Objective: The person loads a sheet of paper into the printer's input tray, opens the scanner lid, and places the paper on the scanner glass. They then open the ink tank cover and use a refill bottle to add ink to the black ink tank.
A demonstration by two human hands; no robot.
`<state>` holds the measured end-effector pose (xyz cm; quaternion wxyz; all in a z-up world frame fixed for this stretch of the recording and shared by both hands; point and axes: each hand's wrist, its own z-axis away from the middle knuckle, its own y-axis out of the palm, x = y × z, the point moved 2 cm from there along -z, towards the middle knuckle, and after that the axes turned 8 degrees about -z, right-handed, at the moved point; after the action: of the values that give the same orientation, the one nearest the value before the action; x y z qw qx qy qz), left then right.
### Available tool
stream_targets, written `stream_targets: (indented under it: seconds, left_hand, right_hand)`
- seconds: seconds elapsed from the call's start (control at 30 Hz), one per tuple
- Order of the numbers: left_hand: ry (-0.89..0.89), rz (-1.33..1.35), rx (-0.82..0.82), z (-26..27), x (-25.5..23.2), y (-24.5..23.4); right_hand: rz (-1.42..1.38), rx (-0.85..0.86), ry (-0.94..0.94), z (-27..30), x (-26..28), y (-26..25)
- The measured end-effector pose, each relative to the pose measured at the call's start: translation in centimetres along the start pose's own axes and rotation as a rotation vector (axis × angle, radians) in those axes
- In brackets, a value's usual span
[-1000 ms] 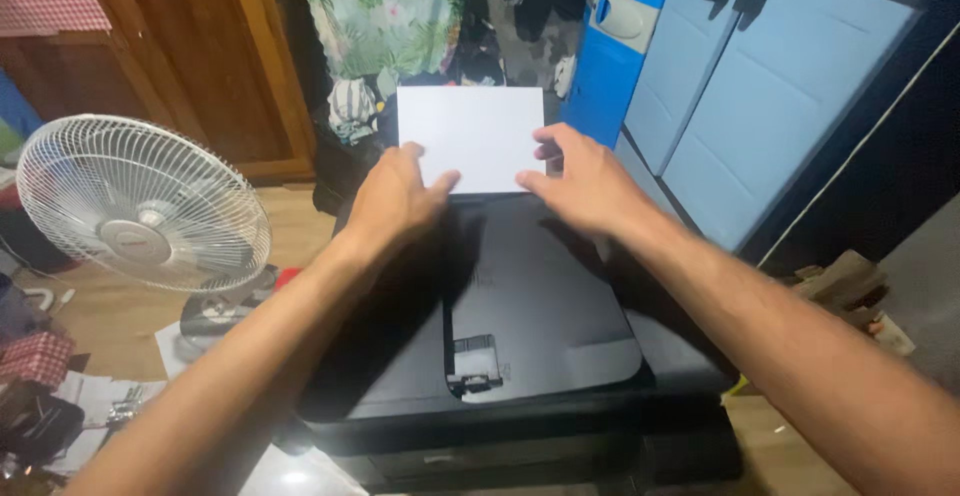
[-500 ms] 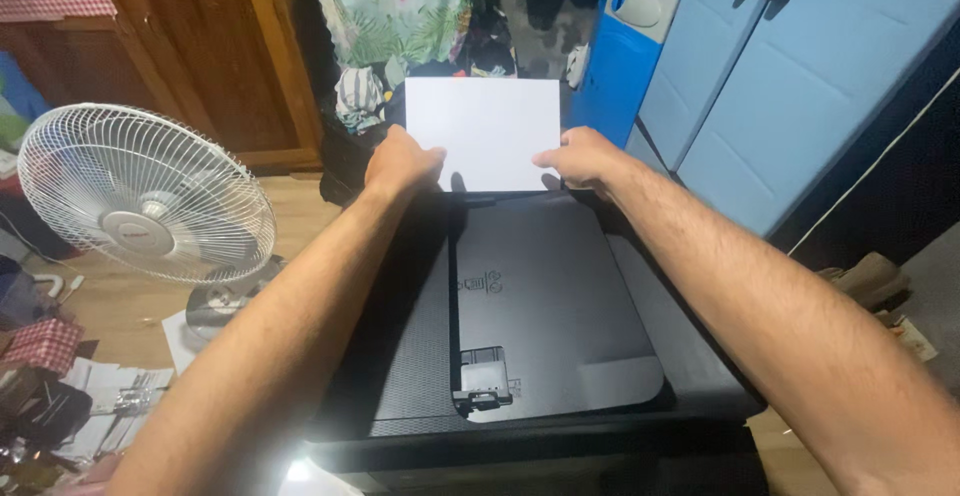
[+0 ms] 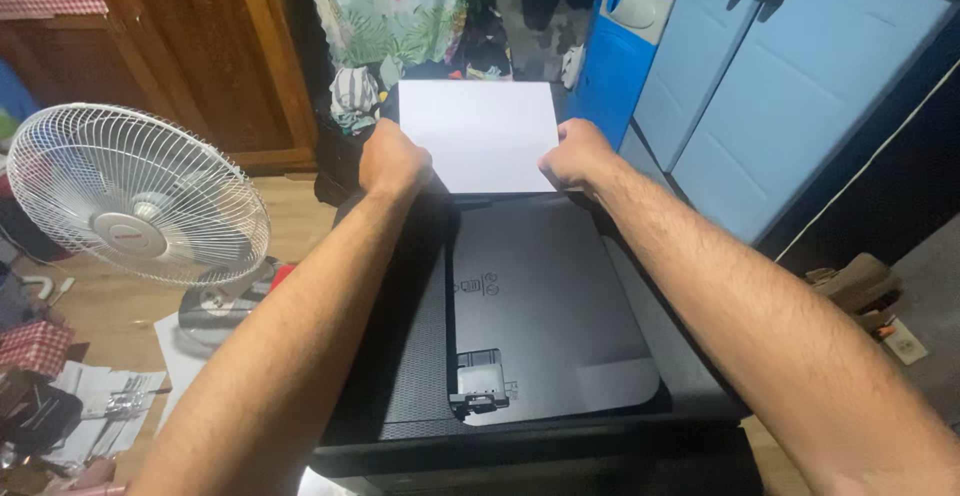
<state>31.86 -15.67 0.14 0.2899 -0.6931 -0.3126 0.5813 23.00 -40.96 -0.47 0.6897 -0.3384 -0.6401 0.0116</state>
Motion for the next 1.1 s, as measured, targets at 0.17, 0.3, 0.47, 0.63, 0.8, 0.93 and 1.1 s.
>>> stream_targets:
  seconds: [0.17,0.3,0.47,0.63,0.8,0.93,1.1]
  left_hand:
    - [0.108,0.213,-0.147,0.5,-0.3,-1.1]
    - [0.297,0.325,-0.303,0.4,-2.2,-3.3]
    - [0.557,0.704,-0.350,1.4,-4.7,-7.1]
    - [0.683,0.989,-0.123,4.0,-4.7,-9.6]
    - [0.763,1.095,-0.010,7.2,-5.2,-10.6]
    - [0.742,1.085,-0.065,9.6,-5.5,-11.2]
    - [0.714,1.108,-0.121,10.9,-5.4,-11.4]
  right_hand:
    - [-0.152,0.001,-0.089,-0.8,0.6,-1.2]
    - [-0.310,-0.026,-0.278,0.0,2.9,-3.0]
    - [-0.394,-0.042,-0.338,3.9,7.9,-6.5]
    - [-0.482,-0.013,-0.482,9.0,11.5,-8.8]
    - [-0.472,-0.045,-0.533,12.6,12.8,-9.6]
    - [-0.466,-0.086,-0.600,14.1,13.5,-10.0]
    - [-0.635,-0.067,-0.497,15.3,12.3,-9.1]
